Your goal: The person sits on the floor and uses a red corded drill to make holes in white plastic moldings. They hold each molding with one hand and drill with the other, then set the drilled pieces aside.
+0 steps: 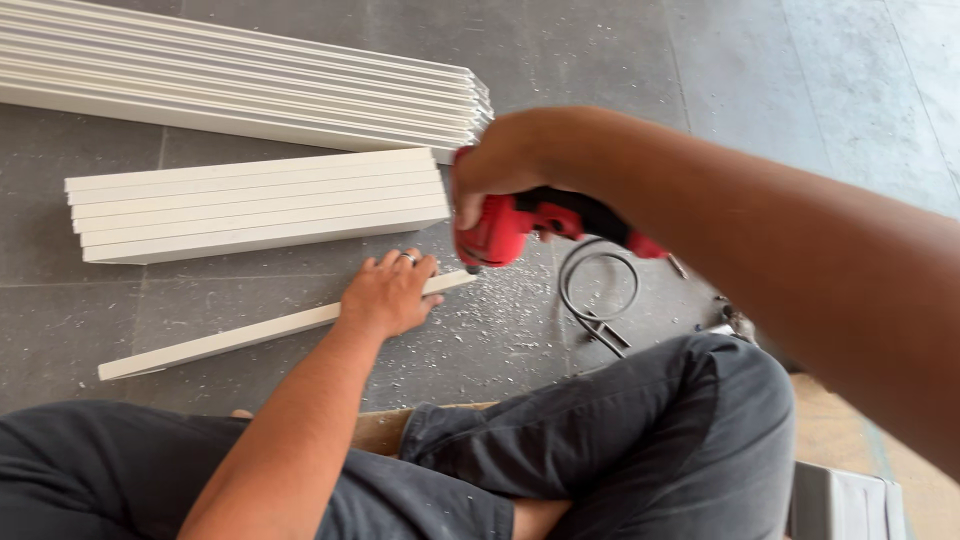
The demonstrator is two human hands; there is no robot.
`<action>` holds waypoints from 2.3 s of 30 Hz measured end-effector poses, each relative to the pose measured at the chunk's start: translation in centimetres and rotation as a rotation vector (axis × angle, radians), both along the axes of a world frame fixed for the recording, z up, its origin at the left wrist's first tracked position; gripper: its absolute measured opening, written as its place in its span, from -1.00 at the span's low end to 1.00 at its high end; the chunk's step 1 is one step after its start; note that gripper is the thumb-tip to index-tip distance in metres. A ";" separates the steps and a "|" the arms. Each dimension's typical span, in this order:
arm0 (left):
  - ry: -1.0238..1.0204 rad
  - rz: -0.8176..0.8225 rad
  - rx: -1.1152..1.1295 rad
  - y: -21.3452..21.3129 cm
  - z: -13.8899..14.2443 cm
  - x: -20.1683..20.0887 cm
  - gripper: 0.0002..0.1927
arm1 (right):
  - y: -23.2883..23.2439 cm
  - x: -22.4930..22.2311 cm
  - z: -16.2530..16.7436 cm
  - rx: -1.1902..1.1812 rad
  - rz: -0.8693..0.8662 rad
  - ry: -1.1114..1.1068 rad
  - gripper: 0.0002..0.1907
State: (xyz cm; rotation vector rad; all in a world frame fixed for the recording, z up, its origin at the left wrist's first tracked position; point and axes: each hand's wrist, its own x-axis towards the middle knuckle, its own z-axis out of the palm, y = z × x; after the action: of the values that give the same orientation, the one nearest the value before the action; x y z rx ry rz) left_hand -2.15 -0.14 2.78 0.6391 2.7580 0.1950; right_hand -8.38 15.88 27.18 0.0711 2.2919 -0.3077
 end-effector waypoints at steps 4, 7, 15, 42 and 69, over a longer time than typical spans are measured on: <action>-0.016 0.021 -0.056 0.5 0.9 0.3 -0.56 | -1.0 0.8 1.0 -0.016 0.010 -0.020 -0.57; -0.057 0.041 -0.109 0.7 1.3 0.3 -0.57 | -0.6 1.0 1.3 -0.018 0.042 -0.019 -0.58; -0.022 -0.033 -0.120 0.2 0.6 0.1 -0.54 | 3.6 0.8 -1.4 -0.219 -0.090 0.024 -0.56; -0.168 -0.185 0.022 0.6 -1.6 -1.7 -0.71 | 10.9 3.7 -5.6 0.213 0.164 -0.081 -0.09; -0.192 -0.328 -0.048 0.3 0.5 -3.0 -0.65 | 10.7 3.8 -5.6 0.201 0.262 -0.082 -0.08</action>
State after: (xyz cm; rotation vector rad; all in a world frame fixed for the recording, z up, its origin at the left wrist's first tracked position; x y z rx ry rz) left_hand -5.16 0.18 3.25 0.9899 2.4257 0.1099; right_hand -4.63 26.62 21.59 -0.1124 2.2119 0.0602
